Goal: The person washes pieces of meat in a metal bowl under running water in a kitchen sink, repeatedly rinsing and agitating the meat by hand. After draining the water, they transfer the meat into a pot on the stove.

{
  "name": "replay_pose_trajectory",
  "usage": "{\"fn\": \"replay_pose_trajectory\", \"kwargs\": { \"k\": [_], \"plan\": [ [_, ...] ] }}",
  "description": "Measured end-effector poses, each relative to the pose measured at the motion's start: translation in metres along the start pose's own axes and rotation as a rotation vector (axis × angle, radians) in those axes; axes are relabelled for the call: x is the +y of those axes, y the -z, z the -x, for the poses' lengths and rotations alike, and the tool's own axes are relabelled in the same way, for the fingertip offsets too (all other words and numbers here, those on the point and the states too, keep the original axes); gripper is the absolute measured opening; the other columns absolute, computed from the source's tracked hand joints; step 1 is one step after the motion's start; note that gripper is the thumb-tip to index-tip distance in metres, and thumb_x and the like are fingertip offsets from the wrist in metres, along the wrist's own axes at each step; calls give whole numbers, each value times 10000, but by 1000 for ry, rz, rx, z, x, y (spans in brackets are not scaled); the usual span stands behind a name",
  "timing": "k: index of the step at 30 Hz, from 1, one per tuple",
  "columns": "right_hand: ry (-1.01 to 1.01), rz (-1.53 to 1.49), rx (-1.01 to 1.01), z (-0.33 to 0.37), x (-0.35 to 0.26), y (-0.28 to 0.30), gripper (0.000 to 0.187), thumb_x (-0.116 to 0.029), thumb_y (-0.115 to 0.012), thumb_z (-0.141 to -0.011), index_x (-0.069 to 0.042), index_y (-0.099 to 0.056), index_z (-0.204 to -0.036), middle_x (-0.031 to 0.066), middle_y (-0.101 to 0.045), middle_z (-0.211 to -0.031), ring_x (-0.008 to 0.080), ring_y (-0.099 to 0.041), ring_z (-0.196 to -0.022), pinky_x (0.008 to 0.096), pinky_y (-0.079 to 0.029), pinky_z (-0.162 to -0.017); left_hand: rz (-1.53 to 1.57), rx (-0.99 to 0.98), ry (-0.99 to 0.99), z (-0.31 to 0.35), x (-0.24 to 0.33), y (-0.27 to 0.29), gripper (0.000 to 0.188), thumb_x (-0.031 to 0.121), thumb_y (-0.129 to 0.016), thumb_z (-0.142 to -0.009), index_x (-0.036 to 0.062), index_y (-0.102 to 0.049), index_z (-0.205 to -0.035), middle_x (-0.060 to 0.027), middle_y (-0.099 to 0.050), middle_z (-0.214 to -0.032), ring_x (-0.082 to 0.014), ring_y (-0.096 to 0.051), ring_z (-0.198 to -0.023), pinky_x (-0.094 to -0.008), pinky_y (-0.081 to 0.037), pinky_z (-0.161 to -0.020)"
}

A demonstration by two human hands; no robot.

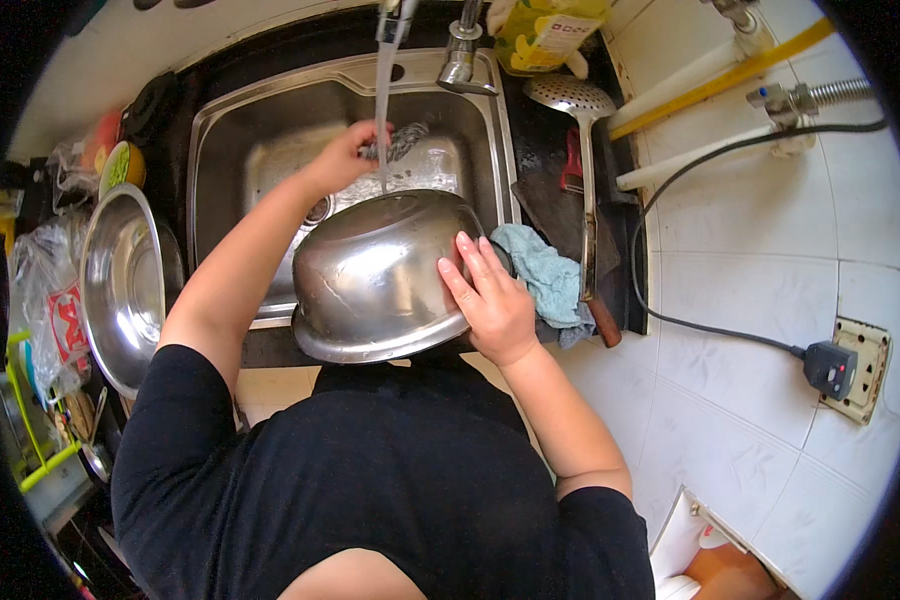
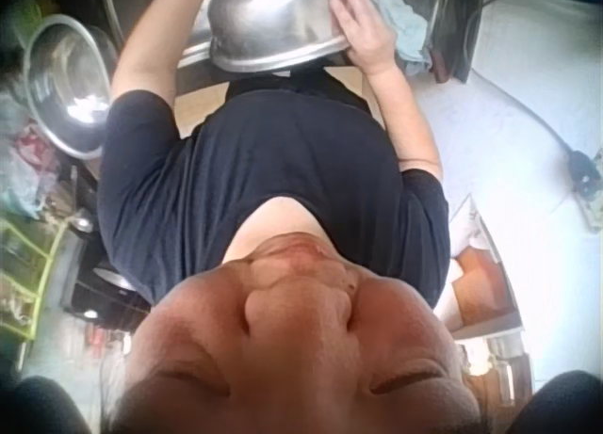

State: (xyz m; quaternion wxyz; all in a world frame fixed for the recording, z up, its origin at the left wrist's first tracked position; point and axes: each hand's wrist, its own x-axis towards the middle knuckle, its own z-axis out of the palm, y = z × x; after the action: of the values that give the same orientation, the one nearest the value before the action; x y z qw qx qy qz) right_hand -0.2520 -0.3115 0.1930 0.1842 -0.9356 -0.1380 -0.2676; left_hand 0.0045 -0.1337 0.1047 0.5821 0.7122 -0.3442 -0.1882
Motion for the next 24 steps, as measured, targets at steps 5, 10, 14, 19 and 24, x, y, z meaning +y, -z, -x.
{"fn": "replay_pose_trajectory", "kwargs": {
  "k": [5,10,14,19,24],
  "plan": [
    [-9,-60,4,0,-3,1,400,-88,-629,-696,-114,-598,-1095,158,-534,-1188,339,-587,-968,332,-515,-688,-401,-298,197,23,-52,16,316,-46,-506,-705,98,-532,-985,-78,-564,-898,-196,-526,-856,-316,-417,-791],
    [-5,-29,-30,-1,-1,6,417,-74,-625,-692,-120,-593,-1105,164,-530,-1189,348,-587,-961,338,-518,-706,-367,-381,271,49,-47,18,258,-33,-542,-684,75,-578,-915,-63,-577,-834,-199,-530,-770,-322,-428,-738],
    [28,-35,-18,-6,1,5,423,-64,-617,-693,-121,-590,-1112,168,-532,-1184,352,-588,-954,339,-518,-712,-530,-201,385,64,-40,45,214,-15,-574,-706,64,-593,-903,-46,-593,-771,-174,-553,-773,-302,-440,-731],
    [53,19,-20,-12,-2,-4,378,-67,-582,-711,-111,-605,-1086,170,-547,-1157,358,-580,-963,351,-508,-747,-83,-58,278,39,64,25,278,-63,-573,-659,30,-575,-922,-53,-576,-885,-162,-546,-841,-286,-441,-768],
    [57,38,-43,-19,-7,-10,369,-58,-565,-719,-114,-608,-1081,162,-548,-1159,359,-578,-968,349,-503,-753,-176,-233,-104,42,86,-1,264,-38,-572,-638,51,-577,-887,-87,-521,-956,-235,-515,-928,-306,-418,-822]
  ]
}}
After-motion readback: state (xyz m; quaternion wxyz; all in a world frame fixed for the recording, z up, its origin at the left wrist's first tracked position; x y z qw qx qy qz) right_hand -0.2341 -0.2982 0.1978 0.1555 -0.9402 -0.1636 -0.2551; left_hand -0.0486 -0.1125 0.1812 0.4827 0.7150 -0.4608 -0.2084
